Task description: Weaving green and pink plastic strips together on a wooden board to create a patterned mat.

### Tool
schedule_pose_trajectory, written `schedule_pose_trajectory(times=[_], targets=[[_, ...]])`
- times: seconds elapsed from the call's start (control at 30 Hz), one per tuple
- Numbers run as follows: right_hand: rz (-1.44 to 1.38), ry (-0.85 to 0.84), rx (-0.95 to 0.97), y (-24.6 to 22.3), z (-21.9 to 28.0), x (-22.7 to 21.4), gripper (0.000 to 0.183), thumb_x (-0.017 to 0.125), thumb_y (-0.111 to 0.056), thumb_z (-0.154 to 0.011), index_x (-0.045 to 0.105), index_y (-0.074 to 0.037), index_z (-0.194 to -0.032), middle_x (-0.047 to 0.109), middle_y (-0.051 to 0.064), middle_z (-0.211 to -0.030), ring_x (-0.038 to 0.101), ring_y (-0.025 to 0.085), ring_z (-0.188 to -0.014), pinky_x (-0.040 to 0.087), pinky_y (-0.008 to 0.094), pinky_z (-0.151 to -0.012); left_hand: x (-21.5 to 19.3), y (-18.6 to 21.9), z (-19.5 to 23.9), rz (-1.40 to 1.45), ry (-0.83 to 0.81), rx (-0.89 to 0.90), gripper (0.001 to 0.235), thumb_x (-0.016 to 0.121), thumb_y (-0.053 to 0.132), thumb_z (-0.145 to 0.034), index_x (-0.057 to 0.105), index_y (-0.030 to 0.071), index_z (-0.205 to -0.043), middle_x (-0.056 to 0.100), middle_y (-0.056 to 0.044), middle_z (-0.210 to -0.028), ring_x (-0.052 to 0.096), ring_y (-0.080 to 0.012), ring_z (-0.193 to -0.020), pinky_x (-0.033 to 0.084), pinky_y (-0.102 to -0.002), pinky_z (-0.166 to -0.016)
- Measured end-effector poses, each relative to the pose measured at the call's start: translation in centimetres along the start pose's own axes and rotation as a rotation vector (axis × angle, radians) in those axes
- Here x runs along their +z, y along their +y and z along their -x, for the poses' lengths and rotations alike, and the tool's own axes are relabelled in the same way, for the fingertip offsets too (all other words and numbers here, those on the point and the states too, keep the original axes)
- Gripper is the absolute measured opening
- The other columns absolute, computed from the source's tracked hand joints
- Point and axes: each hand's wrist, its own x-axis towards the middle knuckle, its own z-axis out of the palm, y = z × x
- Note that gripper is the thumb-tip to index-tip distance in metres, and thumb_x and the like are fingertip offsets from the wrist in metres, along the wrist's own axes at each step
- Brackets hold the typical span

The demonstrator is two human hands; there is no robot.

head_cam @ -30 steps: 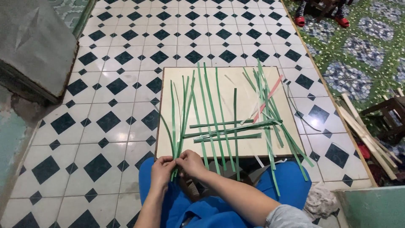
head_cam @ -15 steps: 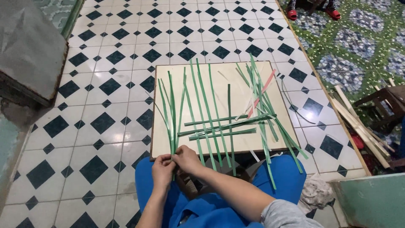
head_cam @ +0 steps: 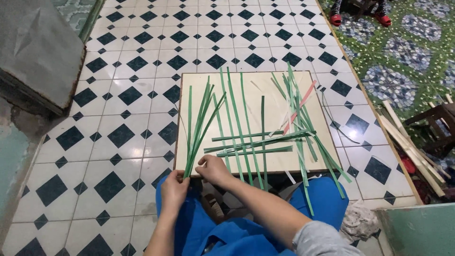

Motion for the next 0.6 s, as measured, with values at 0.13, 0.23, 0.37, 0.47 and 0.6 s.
schedule_pose_trajectory(times=[0.13,0.23,0.37,0.47,0.6], targets=[[0.138,-0.029,0.001,-0.3,-2.9,1.2,0.023,0.063,-0.026,-0.077,0.068,-0.004,-0.084,0.064,0.006,-0.054,0.067,0.02,-0.047,0.054,0.029,-0.065,0.2,0.1,0.7,-0.015,-0.003,0.009,0.026,0.068,0.016,-0.087,0.07,0.007,-0.111,0.074,-0.017,-0.102,0.069,-0.0378,-0.1,0.057,-0.046,-0.077],[0.292,-0.068,-0.019,-2.3,-3.0,1.3,0.044,0.061,-0.037,-0.08,0.068,0.007,-0.076,0.066,0.033,-0.078,0.066,0.049,-0.088,0.052,0.049,-0.08,0.7,0.0,0.7,-0.01,-0.026,0.026,0.029,0.066,0.018,-0.088,0.068,0.007,-0.115,0.073,-0.017,-0.105,0.068,-0.0371,-0.105,0.058,-0.047,-0.08],[0.416,-0.039,0.075,-0.6,-5.6,3.2,0.031,0.068,-0.027,-0.079,0.068,0.004,-0.08,0.068,0.023,-0.079,0.067,0.038,-0.08,0.051,0.045,-0.065,1.4,-1.2,0.9,0.285,-0.053,-0.011,0.033,0.07,0.011,-0.082,0.068,0.006,-0.115,0.071,-0.014,-0.103,0.065,-0.0292,-0.102,0.057,-0.04,-0.083],[0.435,-0.015,0.105,0.4,-6.2,3.7,0.023,0.067,-0.017,-0.074,0.052,-0.005,-0.062,0.054,0.012,-0.063,0.055,0.029,-0.059,0.04,0.041,-0.05,2.5,-2.5,0.1,0.577,-0.058,-0.083,0.031,0.072,0.006,-0.082,0.068,0.003,-0.112,0.07,-0.013,-0.101,0.065,-0.0219,-0.095,0.055,-0.032,-0.084],[0.352,-0.031,0.116,0.5,-5.4,3.5,0.012,0.06,-0.011,-0.077,0.058,-0.003,-0.085,0.064,0.016,-0.082,0.062,0.034,-0.075,0.045,0.043,-0.057,3.6,-3.7,-0.9,0.693,-0.08,-0.165,0.029,0.067,0.005,-0.085,0.068,0.004,-0.114,0.069,-0.015,-0.104,0.063,-0.0239,-0.097,0.052,-0.033,-0.085]])
